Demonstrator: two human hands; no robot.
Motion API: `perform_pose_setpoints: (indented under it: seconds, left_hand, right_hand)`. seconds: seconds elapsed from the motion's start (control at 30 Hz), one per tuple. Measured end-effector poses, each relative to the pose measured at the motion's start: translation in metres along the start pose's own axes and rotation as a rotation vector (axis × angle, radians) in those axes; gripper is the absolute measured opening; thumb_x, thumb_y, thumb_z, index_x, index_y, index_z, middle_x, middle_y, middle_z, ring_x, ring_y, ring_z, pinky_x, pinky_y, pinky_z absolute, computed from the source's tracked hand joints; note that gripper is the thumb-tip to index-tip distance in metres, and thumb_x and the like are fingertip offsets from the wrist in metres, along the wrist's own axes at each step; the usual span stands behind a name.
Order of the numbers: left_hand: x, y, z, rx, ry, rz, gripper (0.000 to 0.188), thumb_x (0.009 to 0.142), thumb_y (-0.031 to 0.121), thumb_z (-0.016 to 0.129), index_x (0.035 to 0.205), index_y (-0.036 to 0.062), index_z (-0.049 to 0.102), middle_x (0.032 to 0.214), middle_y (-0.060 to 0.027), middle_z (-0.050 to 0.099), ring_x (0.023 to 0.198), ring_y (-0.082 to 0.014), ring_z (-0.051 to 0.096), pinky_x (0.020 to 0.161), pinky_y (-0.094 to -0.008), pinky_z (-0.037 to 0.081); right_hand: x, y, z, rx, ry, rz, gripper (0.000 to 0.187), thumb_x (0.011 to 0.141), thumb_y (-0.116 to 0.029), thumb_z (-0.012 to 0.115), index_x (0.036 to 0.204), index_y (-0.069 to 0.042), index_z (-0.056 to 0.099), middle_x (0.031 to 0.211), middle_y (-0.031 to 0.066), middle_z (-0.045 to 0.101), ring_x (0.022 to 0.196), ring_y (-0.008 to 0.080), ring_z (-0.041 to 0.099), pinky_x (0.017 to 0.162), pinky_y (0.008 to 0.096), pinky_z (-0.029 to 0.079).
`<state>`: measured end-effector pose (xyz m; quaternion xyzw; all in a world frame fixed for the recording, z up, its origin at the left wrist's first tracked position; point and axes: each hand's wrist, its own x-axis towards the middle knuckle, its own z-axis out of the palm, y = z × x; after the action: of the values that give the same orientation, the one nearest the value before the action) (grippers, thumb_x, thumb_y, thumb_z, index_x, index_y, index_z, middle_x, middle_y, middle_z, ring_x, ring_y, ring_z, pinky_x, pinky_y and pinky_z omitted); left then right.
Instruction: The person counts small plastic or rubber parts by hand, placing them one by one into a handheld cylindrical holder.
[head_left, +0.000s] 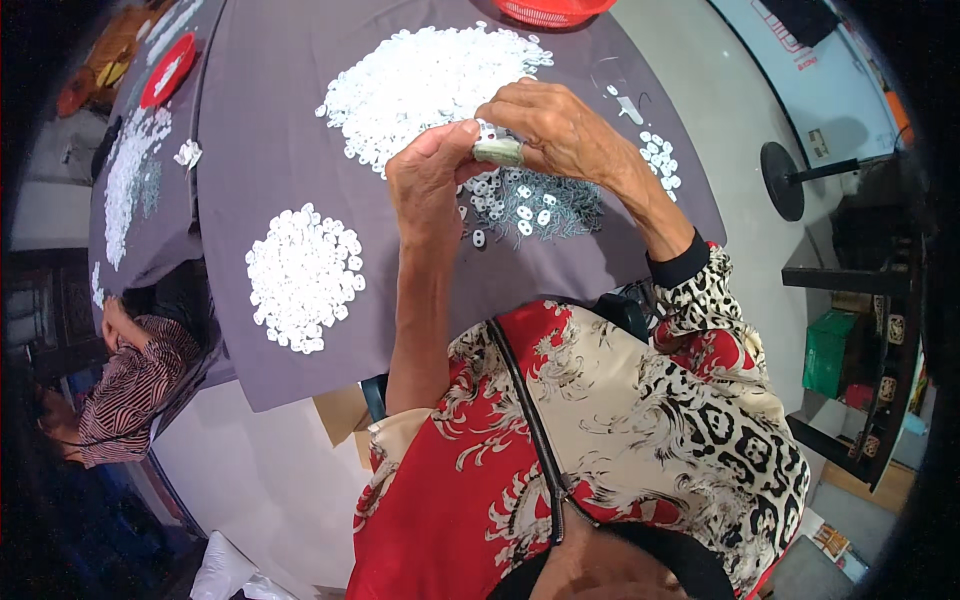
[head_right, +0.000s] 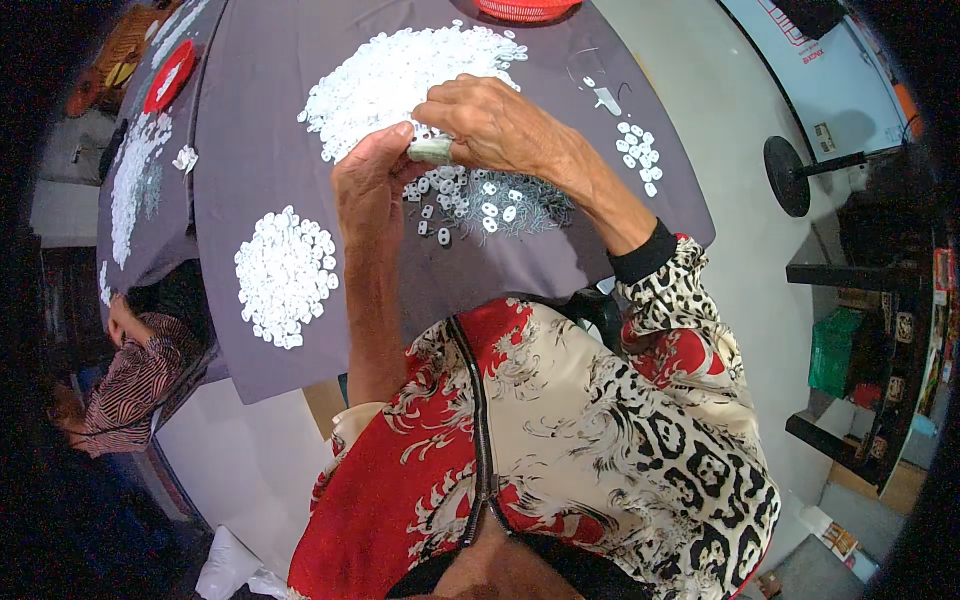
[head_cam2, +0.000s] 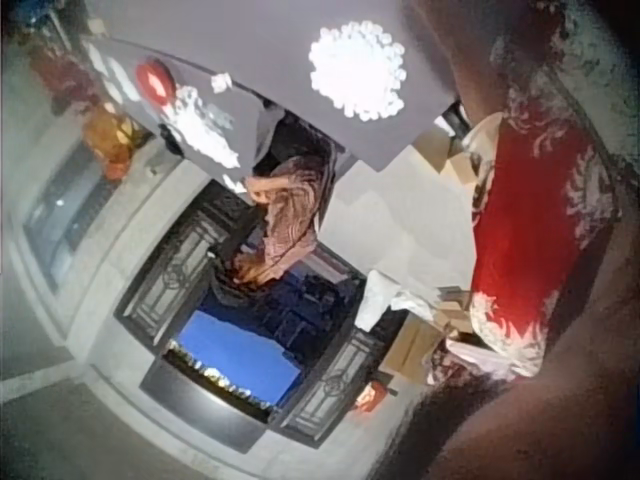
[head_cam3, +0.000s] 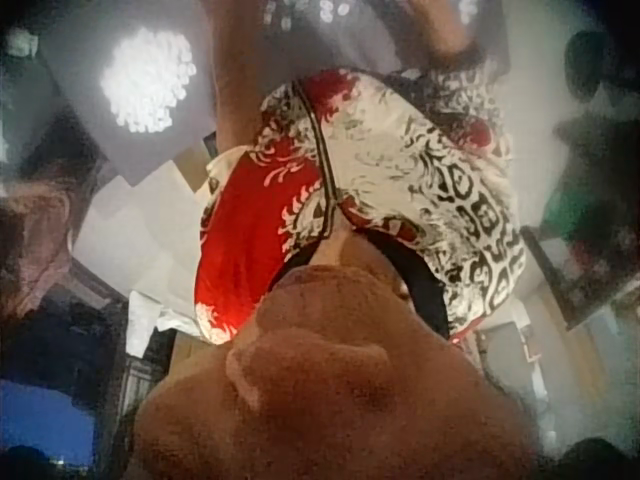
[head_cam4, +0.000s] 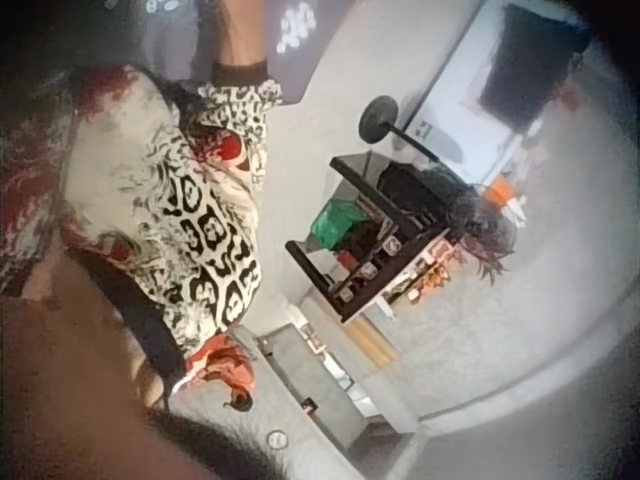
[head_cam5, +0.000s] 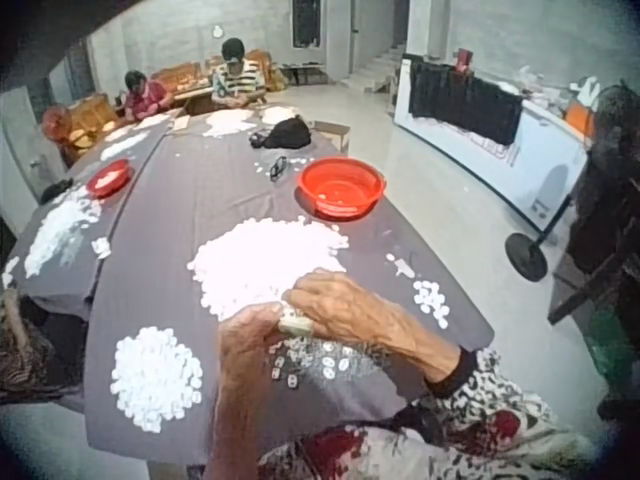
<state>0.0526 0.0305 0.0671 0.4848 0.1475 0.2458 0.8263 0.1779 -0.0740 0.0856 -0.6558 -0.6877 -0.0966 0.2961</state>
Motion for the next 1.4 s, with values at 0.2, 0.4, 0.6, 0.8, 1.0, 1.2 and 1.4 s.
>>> perform_pose_setpoints:
  seconds: [0.2, 0.4, 0.6, 0.8, 1.0, 1.2, 1.4]
  left_hand:
    - [-0.003, 0.0, 0.001, -0.006, 0.015, -0.011, 0.024, 0.08, 0.013, 0.059, 0.088, -0.0097, 0.059, 0.077, -0.0107, 0.06, 0.068, -0.015, 0.06, 0.063, -0.0256, 0.053]
    - [-0.003, -0.004, -0.002, -0.012, 0.018, -0.012, 0.024, 0.08, 0.013, 0.06, 0.088, -0.0099, 0.059, 0.078, -0.0116, 0.06, 0.069, -0.016, 0.06, 0.064, -0.0261, 0.053]
    - [0.001, -0.004, -0.006, 0.014, -0.006, -0.043, 0.026, 0.08, 0.014, 0.059, 0.089, -0.0103, 0.058, 0.078, -0.0124, 0.06, 0.07, -0.0167, 0.06, 0.064, -0.0268, 0.053]
    - [0.002, -0.005, -0.008, 0.016, 0.0, -0.068, 0.026, 0.079, 0.014, 0.059, 0.089, -0.0102, 0.059, 0.078, -0.0125, 0.06, 0.07, -0.0171, 0.06, 0.065, -0.027, 0.053]
    - [-0.002, -0.004, -0.01, 0.065, -0.018, -0.099, 0.024, 0.08, 0.013, 0.058, 0.087, -0.01, 0.059, 0.078, -0.0122, 0.06, 0.07, -0.0168, 0.06, 0.065, -0.027, 0.053]
    - [-0.001, -0.006, -0.017, 0.094, -0.027, -0.138, 0.023, 0.08, 0.012, 0.057, 0.087, -0.0099, 0.059, 0.079, -0.0118, 0.06, 0.071, -0.0164, 0.06, 0.065, -0.0271, 0.053]
    - [-0.005, -0.003, -0.039, 0.201, 0.062, -0.05, 0.025, 0.08, 0.014, 0.058, 0.09, -0.0094, 0.058, 0.077, -0.0117, 0.06, 0.069, -0.0161, 0.059, 0.064, -0.0268, 0.051]
  right_hand:
    - [-0.001, 0.0, 0.003, 0.059, 0.026, -0.004, 0.032, 0.065, -0.013, 0.066, 0.091, 0.002, 0.056, 0.076, 0.0117, 0.056, 0.072, 0.0282, 0.054, 0.065, 0.0376, 0.044]
    - [-0.001, 0.001, 0.004, 0.04, -0.025, 0.008, 0.031, 0.064, -0.01, 0.066, 0.091, 0.001, 0.056, 0.075, 0.0116, 0.056, 0.071, 0.028, 0.055, 0.064, 0.0368, 0.044]
    - [-0.001, 0.003, 0.006, 0.038, -0.024, 0.0, 0.03, 0.063, -0.01, 0.066, 0.089, 0.001, 0.056, 0.071, 0.0106, 0.054, 0.069, 0.0269, 0.054, 0.062, 0.0366, 0.044]
    - [-0.004, 0.006, 0.01, 0.067, -0.018, -0.009, 0.03, 0.062, -0.008, 0.067, 0.088, 0.001, 0.056, 0.069, 0.0101, 0.053, 0.067, 0.0265, 0.053, 0.061, 0.0373, 0.043]
    - [-0.008, 0.004, 0.012, 0.072, -0.016, -0.025, 0.031, 0.059, -0.004, 0.067, 0.087, 0.001, 0.056, 0.07, 0.0103, 0.053, 0.069, 0.0267, 0.053, 0.062, 0.0372, 0.044]
    - [-0.006, 0.003, 0.013, 0.06, -0.059, -0.052, 0.032, 0.057, -0.001, 0.065, 0.088, 0.0, 0.056, 0.071, 0.0106, 0.054, 0.069, 0.0278, 0.054, 0.063, 0.0376, 0.044]
    - [-0.004, 0.007, 0.034, 0.116, -0.066, 0.06, 0.031, 0.061, 0.0, 0.061, 0.092, -0.002, 0.058, 0.082, 0.0116, 0.059, 0.076, 0.0273, 0.057, 0.065, 0.0356, 0.046]
